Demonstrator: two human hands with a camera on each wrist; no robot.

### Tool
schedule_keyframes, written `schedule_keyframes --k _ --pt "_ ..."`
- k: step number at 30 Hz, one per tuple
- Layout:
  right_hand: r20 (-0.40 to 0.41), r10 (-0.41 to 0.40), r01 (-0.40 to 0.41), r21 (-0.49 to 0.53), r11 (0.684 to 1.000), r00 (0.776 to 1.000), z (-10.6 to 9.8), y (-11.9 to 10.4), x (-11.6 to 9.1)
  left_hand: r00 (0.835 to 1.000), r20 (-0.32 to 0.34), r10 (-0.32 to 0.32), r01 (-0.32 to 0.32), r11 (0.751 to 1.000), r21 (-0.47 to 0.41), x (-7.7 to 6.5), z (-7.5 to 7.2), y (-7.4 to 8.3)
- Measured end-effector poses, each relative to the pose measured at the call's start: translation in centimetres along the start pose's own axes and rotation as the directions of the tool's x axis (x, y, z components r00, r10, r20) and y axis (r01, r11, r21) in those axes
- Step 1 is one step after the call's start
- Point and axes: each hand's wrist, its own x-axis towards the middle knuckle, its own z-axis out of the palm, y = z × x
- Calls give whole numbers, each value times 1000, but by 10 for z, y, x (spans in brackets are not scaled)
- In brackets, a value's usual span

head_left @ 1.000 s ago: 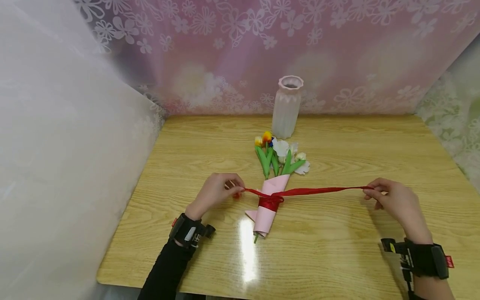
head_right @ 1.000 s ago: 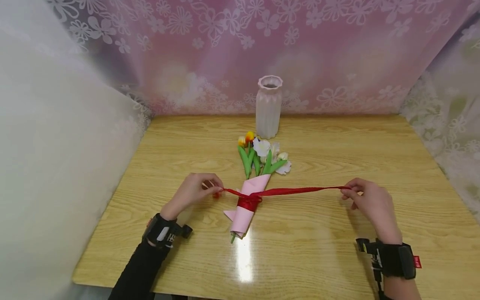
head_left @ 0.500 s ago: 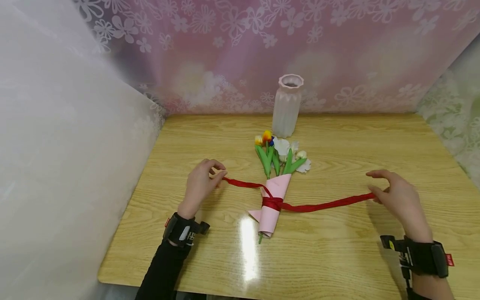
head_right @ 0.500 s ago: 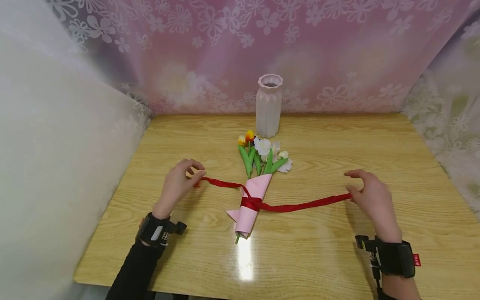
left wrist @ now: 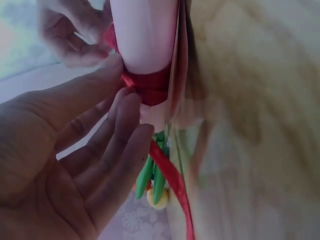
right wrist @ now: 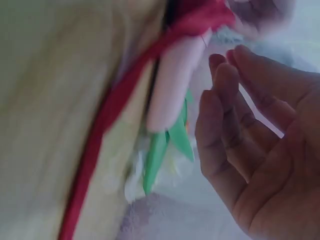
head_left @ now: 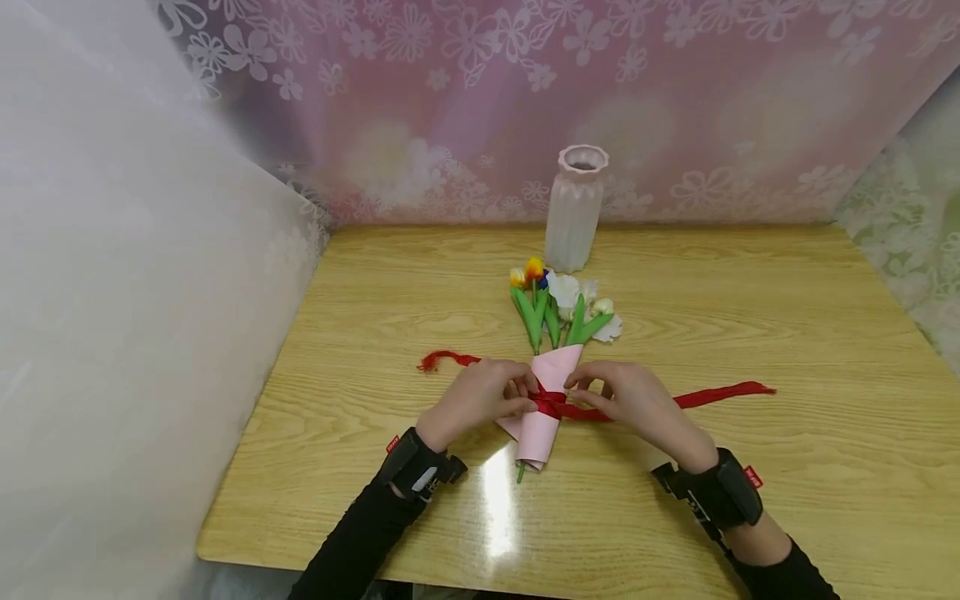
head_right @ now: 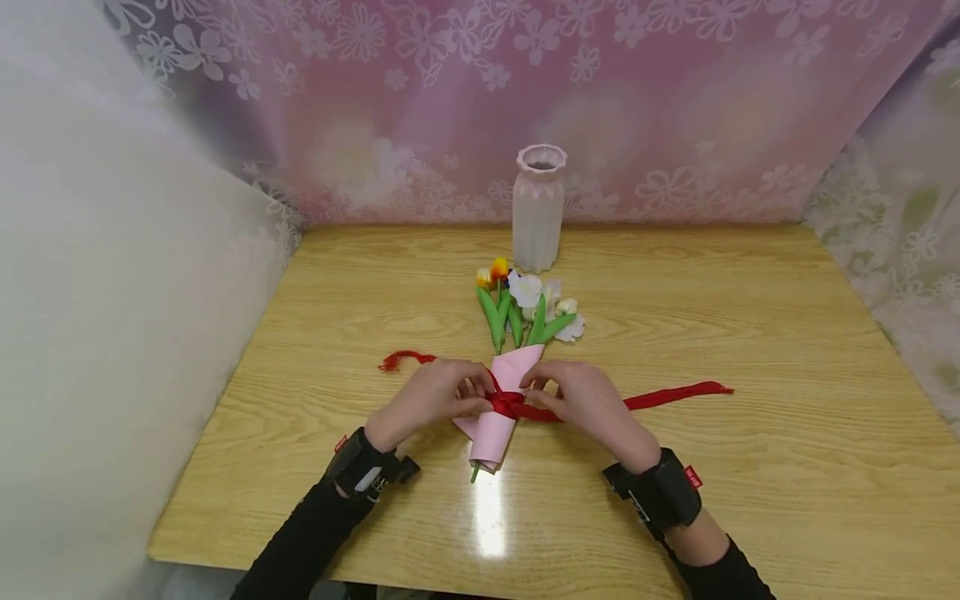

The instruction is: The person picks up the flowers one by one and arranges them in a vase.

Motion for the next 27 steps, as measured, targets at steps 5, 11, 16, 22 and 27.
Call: schedule_keyframes --k 5,11,16,22,27 --pt "46 -28 29 -8 1000 999 12 -1 3 1000 -1 27 -27 999 -33 6 9 3" --pt "36 -41 41 -17 999 999 9 2 4 999 -15 39 -39 999 9 13 16 8" --pt "26 -37 37 -14 999 999 8 4 4 998 -39 42 -39 997 62 15 20 13" --pt "25 -38 38 -8 999 999 12 4 4 999 -36 31 -26 993 114 16 23 15" --pt "36 -9 10 -25 1000 999 15 2 3 999 -41 18 -13 994 111 15 26 13"
